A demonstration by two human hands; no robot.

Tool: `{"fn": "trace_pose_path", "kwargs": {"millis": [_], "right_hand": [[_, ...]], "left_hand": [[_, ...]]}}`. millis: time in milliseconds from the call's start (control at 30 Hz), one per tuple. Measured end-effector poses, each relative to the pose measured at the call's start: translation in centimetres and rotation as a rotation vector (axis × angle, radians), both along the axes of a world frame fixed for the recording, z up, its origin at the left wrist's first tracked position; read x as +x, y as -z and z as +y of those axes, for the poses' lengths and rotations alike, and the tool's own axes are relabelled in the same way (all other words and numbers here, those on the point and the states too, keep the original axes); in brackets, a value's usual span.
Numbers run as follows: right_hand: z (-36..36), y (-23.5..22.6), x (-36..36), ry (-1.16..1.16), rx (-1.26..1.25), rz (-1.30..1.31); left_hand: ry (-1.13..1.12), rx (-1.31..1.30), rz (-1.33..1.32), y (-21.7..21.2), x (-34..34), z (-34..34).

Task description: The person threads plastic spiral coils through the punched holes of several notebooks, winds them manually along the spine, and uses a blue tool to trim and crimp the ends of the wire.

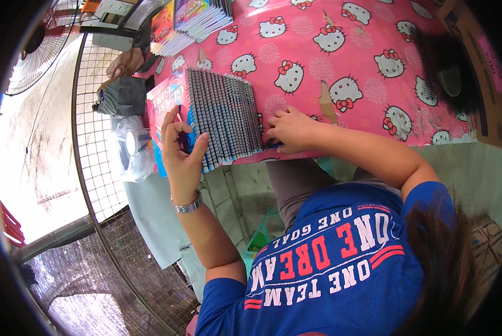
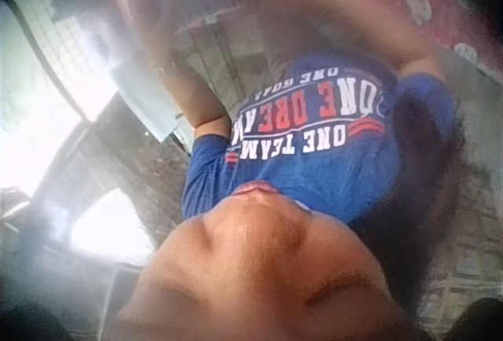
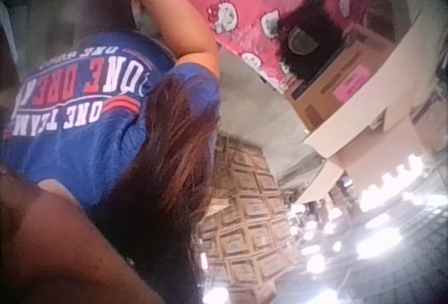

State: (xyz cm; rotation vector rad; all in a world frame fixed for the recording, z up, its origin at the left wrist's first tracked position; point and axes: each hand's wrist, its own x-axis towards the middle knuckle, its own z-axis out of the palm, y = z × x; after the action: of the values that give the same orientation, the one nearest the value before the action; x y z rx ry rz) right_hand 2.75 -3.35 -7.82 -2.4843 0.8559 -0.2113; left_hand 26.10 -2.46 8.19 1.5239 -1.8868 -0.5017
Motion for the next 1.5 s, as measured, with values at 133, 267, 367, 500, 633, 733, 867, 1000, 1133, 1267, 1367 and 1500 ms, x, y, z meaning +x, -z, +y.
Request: {"fn": "trace_pose_path", "kwargs": {"millis": [133,267,367,500,633,733,867,1000,1133,1267,1367,1500], "right_hand": [[0.1,0.1,0.3,0.008,0.05,0.051],[-0.3,-0.5,1.8,0.015,0.145,0.113],[-2.2,-2.2,3.5,-0.018,0.429,0.249],[-2.2,-2.9,2.8,0.024,0.418,0.264],[-1.5,-1.7,-3.2,0.169,-0.042,0.17],[-1.7,0.1,-2.8,0.361,-0.094,-0.116],[-3.0,1.9,4.3,0.644,0.573,-1.002],[-1.3,3.1,10.1,0.657,0.449,-0.999],[-3.8,3.2,11.0,0.667,0.518,-1.01],[-11.5,0.7,8.2,0.263,1.553,-0.914],[-16.2,-0.8,9.2,0.074,1.47,-0.766],[-19.3,-0.6,7.6,0.119,1.281,-0.469]], "left_hand": [[-0.023,0.027,-0.008,-0.2,-0.1,0.1],[-0.028,0.032,0.016,-0.3,-0.1,0.3],[-0.022,0.028,-0.004,-0.4,-0.1,0.3],[0.025,0.099,0.374,-1.5,1.3,0.4],[0.103,-0.028,1.085,-1.9,11.1,-0.6],[0.104,0.108,1.32,6.1,19.9,-0.7],[0.04,0.603,1.515,17.8,17.5,-2.0],[-0.169,0.648,1.476,21.7,16.9,-0.5],[-0.253,0.471,1.485,22.8,14.1,2.7],[-0.388,0.214,1.536,21.5,3.4,6.5],[-0.607,0.079,1.679,23.6,0.3,6.7],[-0.705,0.001,1.652,18.5,-5.9,5.0]]}}
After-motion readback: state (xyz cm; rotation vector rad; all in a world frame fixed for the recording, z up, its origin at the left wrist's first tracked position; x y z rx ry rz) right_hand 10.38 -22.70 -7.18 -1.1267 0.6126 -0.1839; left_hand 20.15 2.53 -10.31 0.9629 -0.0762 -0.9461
